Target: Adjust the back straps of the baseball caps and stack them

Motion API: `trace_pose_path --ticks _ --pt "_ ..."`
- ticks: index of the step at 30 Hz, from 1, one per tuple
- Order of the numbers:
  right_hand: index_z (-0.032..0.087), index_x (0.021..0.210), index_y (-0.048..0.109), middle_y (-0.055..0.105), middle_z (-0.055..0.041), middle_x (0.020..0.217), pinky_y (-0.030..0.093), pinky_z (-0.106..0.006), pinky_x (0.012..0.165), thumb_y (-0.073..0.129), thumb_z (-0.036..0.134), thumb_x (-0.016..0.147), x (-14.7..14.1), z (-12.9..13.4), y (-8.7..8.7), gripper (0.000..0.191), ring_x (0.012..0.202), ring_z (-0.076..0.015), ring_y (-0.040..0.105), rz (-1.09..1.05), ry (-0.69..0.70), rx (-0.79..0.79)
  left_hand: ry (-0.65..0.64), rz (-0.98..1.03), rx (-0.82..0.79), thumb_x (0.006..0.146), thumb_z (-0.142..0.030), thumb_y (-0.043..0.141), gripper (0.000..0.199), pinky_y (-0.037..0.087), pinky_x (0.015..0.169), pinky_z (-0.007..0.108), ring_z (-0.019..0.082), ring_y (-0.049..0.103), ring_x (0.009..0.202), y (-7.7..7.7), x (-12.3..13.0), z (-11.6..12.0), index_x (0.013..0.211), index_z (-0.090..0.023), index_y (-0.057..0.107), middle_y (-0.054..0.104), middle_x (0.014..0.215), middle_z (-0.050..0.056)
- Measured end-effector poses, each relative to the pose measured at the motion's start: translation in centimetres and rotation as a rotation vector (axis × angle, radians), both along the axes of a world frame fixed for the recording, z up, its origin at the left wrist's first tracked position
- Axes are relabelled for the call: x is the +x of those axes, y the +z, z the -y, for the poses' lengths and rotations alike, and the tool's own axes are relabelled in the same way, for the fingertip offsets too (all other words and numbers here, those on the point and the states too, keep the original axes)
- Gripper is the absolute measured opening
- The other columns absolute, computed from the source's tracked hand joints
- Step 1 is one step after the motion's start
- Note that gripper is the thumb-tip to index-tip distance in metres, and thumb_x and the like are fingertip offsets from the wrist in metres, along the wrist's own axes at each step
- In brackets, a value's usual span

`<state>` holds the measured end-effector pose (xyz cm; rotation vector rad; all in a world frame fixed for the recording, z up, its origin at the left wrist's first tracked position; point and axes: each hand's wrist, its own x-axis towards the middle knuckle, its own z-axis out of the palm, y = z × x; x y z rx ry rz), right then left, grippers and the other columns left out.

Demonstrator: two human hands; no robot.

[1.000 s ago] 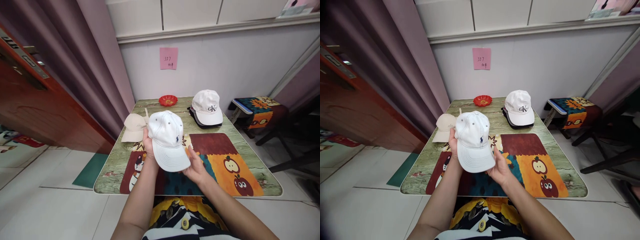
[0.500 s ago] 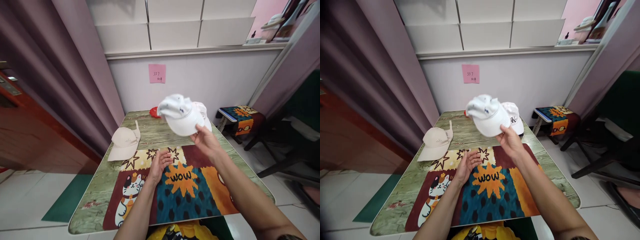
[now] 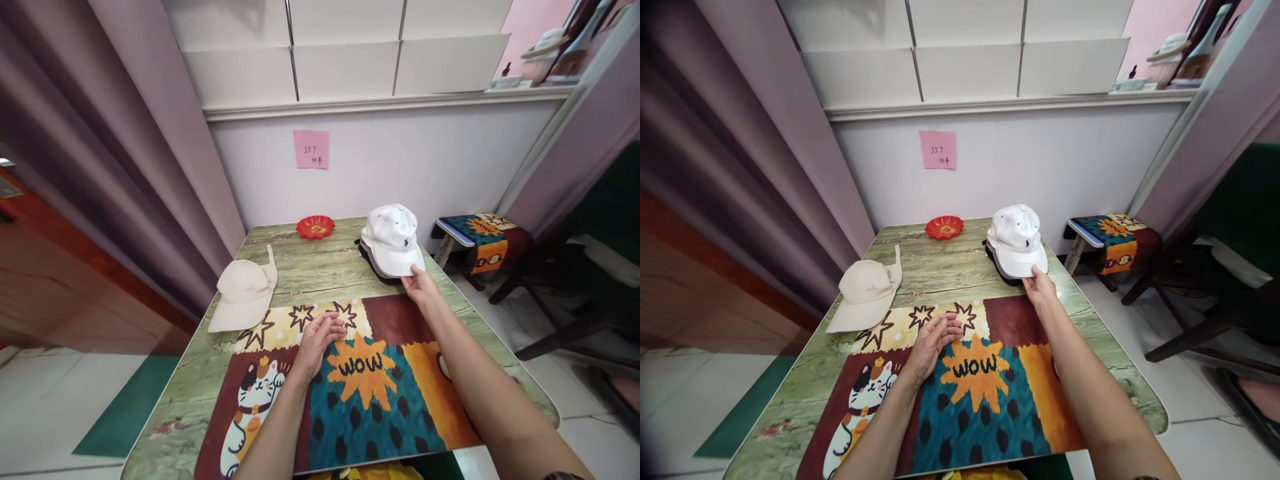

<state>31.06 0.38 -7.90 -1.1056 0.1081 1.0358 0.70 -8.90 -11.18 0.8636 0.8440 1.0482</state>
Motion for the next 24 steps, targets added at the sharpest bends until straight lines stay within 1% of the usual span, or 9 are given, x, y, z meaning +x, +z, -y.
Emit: trace_pose_path --ticks 2,7,10,13,15,17,20,22,24 --pt "0.019 0.098 0.063 0.077 -0.0021 0.091 0.064 -0.027 0.080 0.060 0.006 0.092 0.3 0.0 -0.7 0.014 0.078 -0.0122 0.075 0.022 0.001 -0.025 -0.006 0.000 -0.003 0.084 -0.047 0.077 0.042 0.059 0.089 0.038 0.020 0.072 0.086 0.0 0.0 -0.1 0.109 -0.014 0.071 0.074 0.101 0.012" --pt "0.016 0.094 0.063 0.073 -0.0012 0.072 0.064 -0.023 0.066 0.068 0.014 0.091 0.8 0.3 -1.3 0.006 0.062 -0.0124 0.071 0.108 0.062 -0.085 -0.006 -0.004 -0.007 0.083 -0.045 0.078 0.041 0.058 0.087 0.036 0.020 0.072 0.085 0.1 0.1 0.0 0.109 -0.014 0.070 0.074 0.100 0.012" --pt "0.015 0.091 0.063 0.072 -0.0044 0.066 0.061 -0.021 0.057 0.074 0.024 0.089 0.6 1.8 -2.0 0.014 0.058 -0.0146 0.071 0.165 0.128 -0.116 -0.004 -0.004 -0.004 0.082 -0.044 0.079 0.041 0.057 0.086 0.037 0.020 0.072 0.084 0.2 0.1 0.2 0.108 -0.014 0.071 0.074 0.100 0.012" --pt "0.015 0.087 0.062 0.073 -0.0088 0.066 0.060 -0.022 0.053 0.074 0.036 0.089 -0.7 3.8 -2.5 0.025 0.056 -0.0167 0.072 0.193 0.219 -0.116 0.004 -0.009 -0.004 0.082 -0.044 0.079 0.040 0.057 0.086 0.036 0.021 0.073 0.084 0.1 0.2 0.2 0.107 -0.014 0.071 0.074 0.099 0.012" --pt "0.015 0.083 0.062 0.073 -0.0107 0.068 0.060 -0.023 0.051 0.072 0.038 0.091 -2.4 4.8 -2.5 0.027 0.055 -0.0168 0.072 0.199 0.304 -0.095 0.011 -0.011 -0.004 0.081 -0.044 0.079 0.040 0.057 0.085 0.036 0.021 0.073 0.083 -0.1 0.3 0.2 0.106 -0.014 0.071 0.074 0.098 0.012" --pt "0.015 0.079 0.062 0.074 -0.0111 0.070 0.060 -0.022 0.051 0.073 0.036 0.091 -4.7 5.3 -2.3 0.027 0.055 -0.0158 0.071 0.203 0.405 -0.054 0.020 -0.008 -0.001 0.080 -0.045 0.080 0.041 0.057 0.084 0.036 0.020 0.073 0.082 -0.3 0.4 0.2 0.105 -0.014 0.070 0.074 0.097 0.012" --pt "0.016 0.078 0.064 0.075 -0.0085 0.072 0.060 -0.020 0.051 0.079 0.036 0.085 -8.9 5.0 -2.1 0.026 0.056 -0.0142 0.071 0.257 0.558 0.074 0.030 0.014 -0.001 0.078 -0.044 0.081 0.043 0.057 0.084 0.038 0.020 0.073 0.080 -0.5 0.7 0.5 0.105 -0.013 0.070 0.074 0.095 0.012" --pt "0.017 0.076 0.064 0.074 -0.0064 0.071 0.060 -0.020 0.051 0.081 0.039 0.083 -12.0 4.4 -2.5 0.028 0.057 -0.0133 0.070 0.316 0.603 0.164 0.041 0.040 -0.013 0.076 -0.044 0.082 0.044 0.057 0.084 0.039 0.021 0.072 0.079 -0.6 0.8 0.9 0.103 -0.013 0.070 0.073 0.093 0.011" --pt "0.018 0.075 0.062 0.073 -0.0042 0.069 0.059 -0.019 0.051 0.081 0.043 0.081 -14.7 4.0 -3.2 0.032 0.056 -0.0122 0.069 0.355 0.606 0.205 0.076 0.027 -0.012 0.075 -0.045 0.082 0.043 0.057 0.082 0.040 0.020 0.071 0.076 -0.7 0.9 1.0 0.101 -0.013 0.069 0.073 0.092 0.011"
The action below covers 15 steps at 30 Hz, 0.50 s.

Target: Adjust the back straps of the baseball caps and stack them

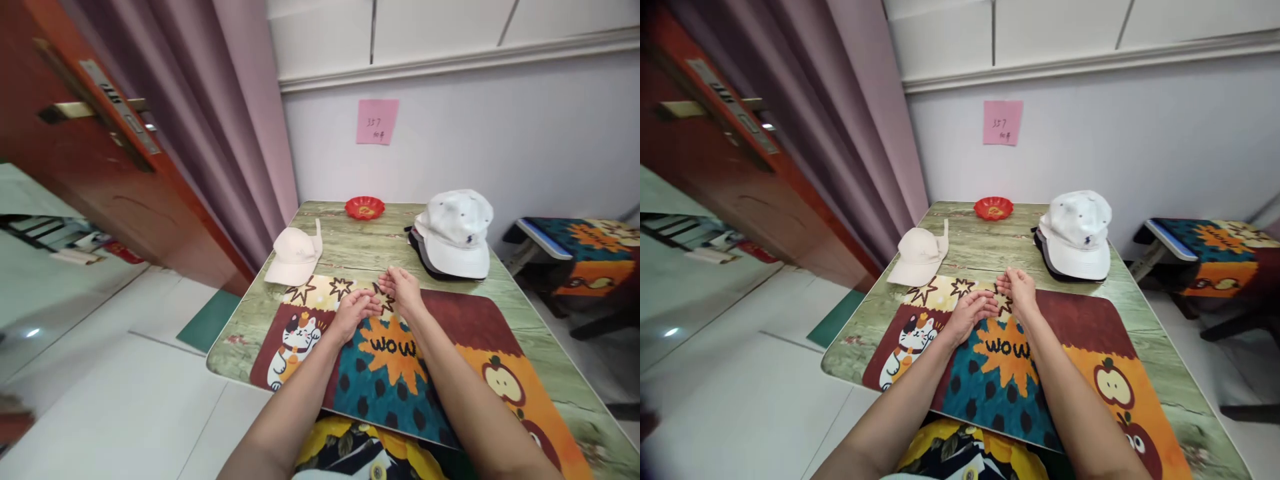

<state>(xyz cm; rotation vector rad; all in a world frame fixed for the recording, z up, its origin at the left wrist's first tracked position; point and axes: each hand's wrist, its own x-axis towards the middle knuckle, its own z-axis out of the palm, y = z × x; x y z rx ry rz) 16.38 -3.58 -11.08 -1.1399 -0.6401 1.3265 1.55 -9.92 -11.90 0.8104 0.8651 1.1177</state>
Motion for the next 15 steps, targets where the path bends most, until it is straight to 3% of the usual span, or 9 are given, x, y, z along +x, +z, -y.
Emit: trace_pose_path --ticks 4,9,12,15 --pt "0.019 0.076 0.060 0.070 0.0011 0.067 0.061 -0.020 0.058 0.084 0.048 0.075 -2.7 0.0 -1.8 0.037 0.057 -0.0101 0.068 0.038 -0.001 0.051 0.239 -0.225 0.116 0.074 -0.041 0.081 0.037 0.055 0.082 0.039 0.020 0.069 0.077 0.2 -1.8 -1.2 0.098 -0.016 0.069 0.073 0.092 0.009" --pt "0.018 0.081 0.063 0.074 -0.0027 0.075 0.060 -0.022 0.062 0.084 0.049 0.073 -2.1 1.0 -2.8 0.039 0.063 -0.0128 0.071 0.118 0.074 0.140 0.709 -0.659 0.282 0.078 -0.032 0.076 0.039 0.048 0.102 0.041 0.026 0.066 0.106 2.9 -8.9 -6.1 0.112 -0.018 0.063 0.069 0.111 0.012" --pt "0.018 0.082 0.063 0.074 -0.0031 0.077 0.059 -0.023 0.063 0.080 0.052 0.076 -1.9 1.2 -2.8 0.038 0.064 -0.0131 0.071 0.168 0.082 0.177 0.848 -1.066 0.302 0.075 -0.033 0.080 0.064 0.034 0.118 0.043 0.030 0.049 0.136 5.4 -13.2 -9.0 0.133 -0.020 0.053 0.055 0.142 0.015" --pt "0.019 0.082 0.063 0.074 -0.0025 0.075 0.059 -0.024 0.063 0.080 0.051 0.076 -2.2 1.2 -2.7 0.037 0.063 -0.0139 0.070 0.192 0.084 0.173 0.772 -1.314 0.176 0.064 -0.046 0.089 0.107 0.023 0.122 0.051 0.037 0.029 0.151 7.0 -15.9 -11.1 0.152 -0.023 0.032 0.035 0.160 0.020"
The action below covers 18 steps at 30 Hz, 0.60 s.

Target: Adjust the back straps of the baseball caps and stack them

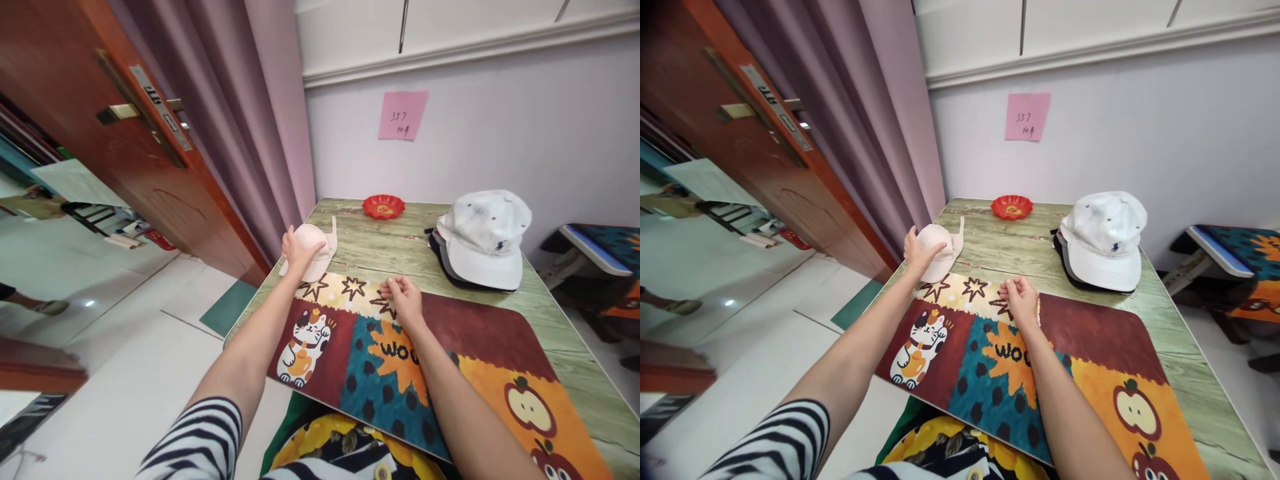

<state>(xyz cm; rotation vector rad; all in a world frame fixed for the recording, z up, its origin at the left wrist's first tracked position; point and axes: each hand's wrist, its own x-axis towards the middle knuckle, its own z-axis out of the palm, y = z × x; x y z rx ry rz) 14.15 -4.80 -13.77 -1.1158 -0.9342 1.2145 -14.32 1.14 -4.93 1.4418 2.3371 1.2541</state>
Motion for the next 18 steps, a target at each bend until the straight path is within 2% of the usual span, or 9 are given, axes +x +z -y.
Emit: trace_pose_path --ticks 4,8,13,18 --pt "0.020 0.080 0.063 0.073 -0.0025 0.073 0.058 -0.026 0.061 0.081 0.050 0.076 -0.2 0.1 0.3 0.035 0.062 -0.0148 0.069 0.003 0.021 -0.001 0.002 -0.024 -0.274 0.047 -0.056 0.095 0.136 0.020 0.119 0.062 0.047 0.017 0.154 0.1 -1.5 -2.0 0.158 -0.027 0.020 0.022 0.165 0.025" --pt "0.020 0.080 0.063 0.073 -0.0030 0.074 0.058 -0.027 0.062 0.080 0.052 0.075 -0.2 0.0 0.4 0.037 0.063 -0.0150 0.069 0.005 0.035 -0.006 -0.080 0.000 -0.387 0.039 -0.054 0.097 0.145 0.027 0.117 0.059 0.048 0.028 0.150 -1.0 -2.1 -3.3 0.159 -0.027 0.019 0.025 0.164 0.025" --pt "0.020 0.081 0.063 0.073 -0.0026 0.074 0.058 -0.027 0.063 0.078 0.055 0.077 -0.1 -0.1 0.5 0.038 0.063 -0.0150 0.068 0.020 0.054 -0.003 -0.070 -0.027 -0.319 0.047 -0.046 0.095 0.136 0.033 0.115 0.052 0.043 0.038 0.146 -2.1 -2.3 -3.4 0.159 -0.024 0.021 0.039 0.157 0.022" --pt "0.021 0.081 0.062 0.073 -0.0020 0.074 0.057 -0.026 0.061 0.079 0.055 0.075 -0.2 -0.2 0.5 0.038 0.062 -0.0145 0.068 0.002 0.058 -0.008 -0.090 -0.102 -0.201 0.054 -0.036 0.092 0.116 0.036 0.115 0.048 0.039 0.047 0.139 -1.2 -1.5 -2.7 0.152 -0.019 0.034 0.051 0.150 0.020"
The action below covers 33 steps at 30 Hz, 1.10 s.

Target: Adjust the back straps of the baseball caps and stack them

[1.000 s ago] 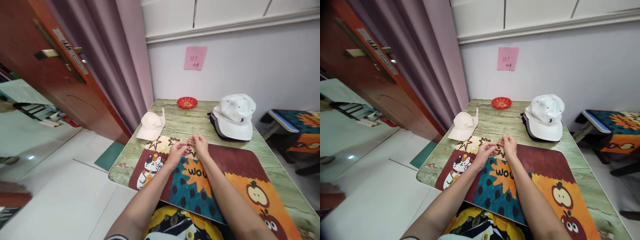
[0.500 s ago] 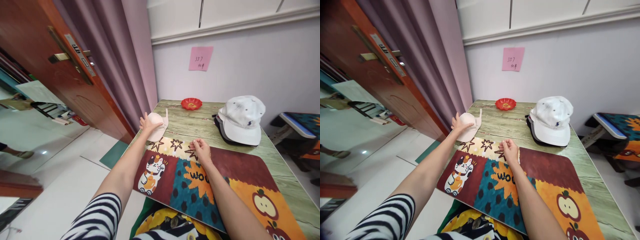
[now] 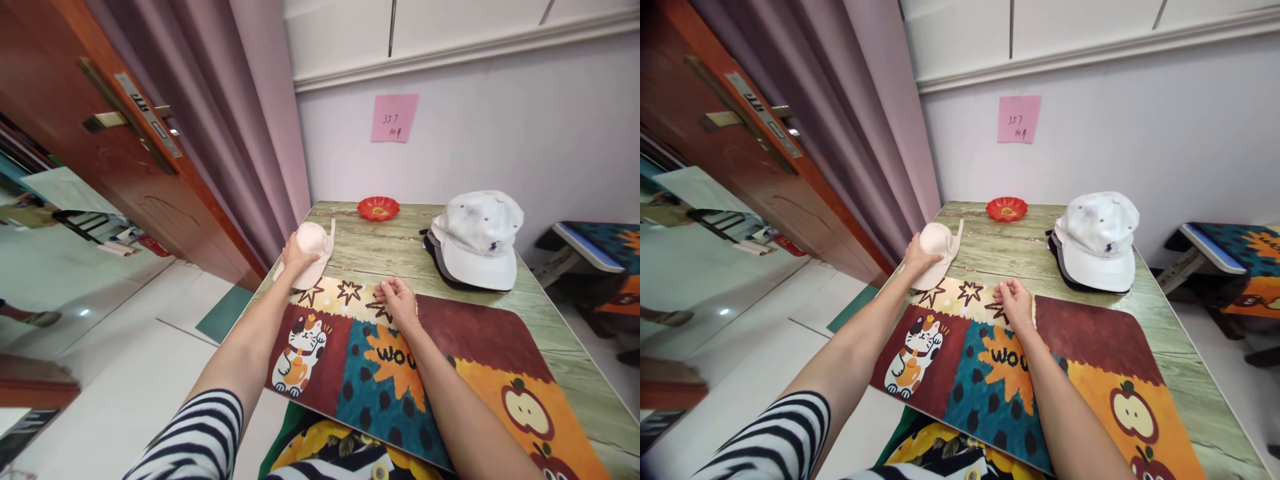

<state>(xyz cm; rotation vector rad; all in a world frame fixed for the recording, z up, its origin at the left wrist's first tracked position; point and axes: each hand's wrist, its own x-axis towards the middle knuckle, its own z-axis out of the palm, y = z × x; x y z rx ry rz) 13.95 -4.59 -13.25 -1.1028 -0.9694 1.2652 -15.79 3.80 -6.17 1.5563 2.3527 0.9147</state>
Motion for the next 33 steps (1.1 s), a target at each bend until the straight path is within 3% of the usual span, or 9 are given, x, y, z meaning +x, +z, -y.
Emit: trace_pose_path --ticks 6,9,12,15,19,22,25,29,33 --pt "0.019 0.087 0.066 0.074 -0.0042 0.078 0.056 -0.021 0.055 0.082 0.053 0.072 -0.1 0.1 0.3 0.041 0.064 -0.0141 0.068 -0.031 0.076 -0.007 -0.291 -0.023 0.207 0.061 -0.017 0.079 0.075 0.045 0.107 0.043 0.034 0.058 0.123 3.1 4.3 0.2 0.131 -0.017 0.054 0.064 0.132 0.012" --pt "0.020 0.117 0.066 0.075 -0.0091 0.111 0.056 -0.020 0.050 0.081 0.051 0.074 0.2 0.2 1.0 0.055 0.072 -0.0152 0.072 -0.101 0.138 -0.012 -0.481 0.031 0.331 0.062 -0.016 0.077 0.067 0.045 0.107 0.044 0.033 0.058 0.120 4.7 7.7 0.5 0.126 -0.017 0.056 0.064 0.126 0.011" --pt "0.031 0.150 0.044 0.049 -0.0131 0.155 0.062 -0.025 0.056 0.082 0.050 0.072 1.1 -0.2 1.7 0.088 0.091 -0.0188 0.074 -0.182 0.118 0.003 -0.578 0.130 0.491 0.066 -0.020 0.080 0.070 0.042 0.110 0.043 0.033 0.055 0.127 5.2 11.1 1.4 0.131 -0.018 0.052 0.059 0.133 0.012" --pt "0.038 0.160 0.023 0.025 -0.0146 0.169 0.064 -0.028 0.068 0.086 0.048 0.069 2.4 -1.0 1.9 0.111 0.105 -0.0204 0.072 -0.208 0.046 0.072 -0.538 0.287 0.597 0.066 -0.028 0.086 0.079 0.037 0.117 0.044 0.035 0.045 0.140 3.9 13.6 3.2 0.135 -0.020 0.048 0.050 0.146 0.015" --pt "0.031 0.159 0.029 0.035 -0.0161 0.164 0.054 -0.035 0.102 0.093 0.038 0.058 3.8 -2.0 1.7 0.120 0.126 -0.0221 0.063 -0.168 -0.115 0.166 -0.503 0.423 0.550 0.062 -0.027 0.090 0.083 0.026 0.123 0.048 0.038 0.029 0.152 -0.1 14.9 6.4 0.132 -0.020 0.046 0.031 0.161 0.022" --pt "0.026 0.153 0.040 0.046 -0.0152 0.158 0.041 -0.039 0.115 0.094 0.034 0.057 3.9 -2.3 1.4 0.110 0.141 -0.0242 0.051 -0.035 -0.162 0.263 -0.476 0.404 0.499 0.062 -0.025 0.090 0.077 0.025 0.123 0.048 0.038 0.030 0.151 -2.7 14.6 8.5 0.127 -0.021 0.049 0.034 0.159 0.022" --pt "0.023 0.154 0.038 0.046 -0.0170 0.157 0.041 -0.045 0.117 0.088 0.037 0.068 3.8 -2.1 1.0 0.101 0.144 -0.0283 0.047 0.168 -0.185 0.411 -0.412 0.248 0.386 0.065 -0.026 0.086 0.068 0.027 0.121 0.053 0.040 0.034 0.149 -4.3 13.9 9.9 0.123 -0.021 0.051 0.040 0.155 0.021" --pt "0.020 0.151 0.045 0.054 -0.0173 0.150 0.038 -0.053 0.118 0.068 0.040 0.085 3.9 -1.3 0.6 0.072 0.139 -0.0314 0.051 0.524 -0.304 0.637 -0.368 0.032 0.168 0.073 -0.014 0.070 0.050 0.034 0.117 0.056 0.039 0.042 0.143 -5.5 13.0 10.8 0.120 -0.019 0.055 0.049 0.147 0.019" --pt "0.021 0.146 0.051 0.058 -0.0171 0.145 0.035 -0.058 0.118 0.058 0.041 0.089 3.9 -0.1 1.0 0.060 0.137 -0.0342 0.053 0.834 -0.372 0.876 -0.351 0.018 0.232 0.076 -0.001 0.053 0.049 0.041 0.115 0.049 0.032 0.051 0.136 -5.5 12.2 11.4 0.122 -0.018 0.058 0.057 0.136 0.018"
